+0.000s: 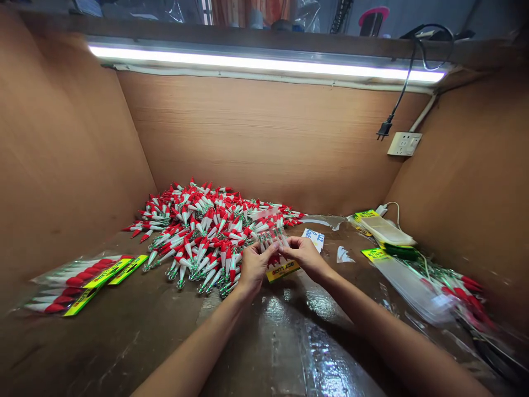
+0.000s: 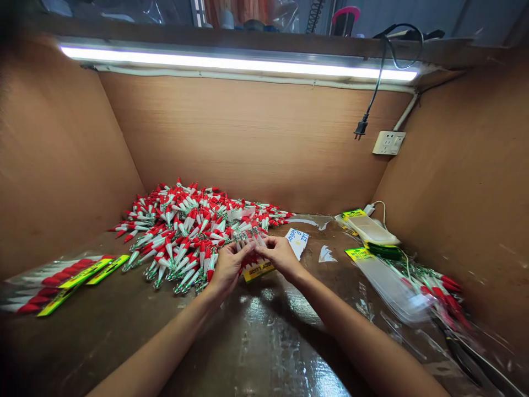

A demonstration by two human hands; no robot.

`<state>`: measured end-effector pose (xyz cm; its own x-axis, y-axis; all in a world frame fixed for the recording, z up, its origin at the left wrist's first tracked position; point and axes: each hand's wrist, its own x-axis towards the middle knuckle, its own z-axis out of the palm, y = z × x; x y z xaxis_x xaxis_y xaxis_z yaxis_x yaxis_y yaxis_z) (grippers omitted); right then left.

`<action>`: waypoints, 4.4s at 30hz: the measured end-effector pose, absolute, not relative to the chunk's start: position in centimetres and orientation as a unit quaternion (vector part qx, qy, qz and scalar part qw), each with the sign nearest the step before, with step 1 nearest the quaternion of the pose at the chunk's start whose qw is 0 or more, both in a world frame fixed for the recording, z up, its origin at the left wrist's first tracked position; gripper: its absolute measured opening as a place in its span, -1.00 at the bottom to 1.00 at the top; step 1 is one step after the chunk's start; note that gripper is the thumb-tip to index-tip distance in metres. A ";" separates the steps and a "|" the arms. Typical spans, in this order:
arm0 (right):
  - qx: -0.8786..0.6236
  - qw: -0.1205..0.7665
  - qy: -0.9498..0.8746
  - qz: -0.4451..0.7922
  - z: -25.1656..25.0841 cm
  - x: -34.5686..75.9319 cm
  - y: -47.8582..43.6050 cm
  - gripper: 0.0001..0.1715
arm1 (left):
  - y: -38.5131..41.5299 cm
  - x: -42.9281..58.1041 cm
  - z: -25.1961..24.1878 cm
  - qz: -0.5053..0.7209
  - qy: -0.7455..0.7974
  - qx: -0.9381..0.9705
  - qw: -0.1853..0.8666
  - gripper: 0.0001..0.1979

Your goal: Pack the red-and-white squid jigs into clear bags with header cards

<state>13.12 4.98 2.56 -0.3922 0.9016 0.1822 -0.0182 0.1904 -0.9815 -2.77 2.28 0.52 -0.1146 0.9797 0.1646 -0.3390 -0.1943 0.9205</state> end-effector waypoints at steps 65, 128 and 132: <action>-0.525 0.528 -0.636 0.203 5.8 21.4 10.3 -0.43 | 1.4 -1.8 1.4 0.570 0.383 0.506 0.522 -0.45; -0.421 0.324 -0.764 0.365 -1.0 22.3 0.4 -0.78 | 1.8 -2.4 -0.6 0.309 0.428 0.740 0.417 -0.74; -0.410 0.321 -0.803 0.290 -1.7 22.2 0.3 -0.78 | 1.5 -2.1 -1.3 0.283 0.418 0.762 0.405 -0.64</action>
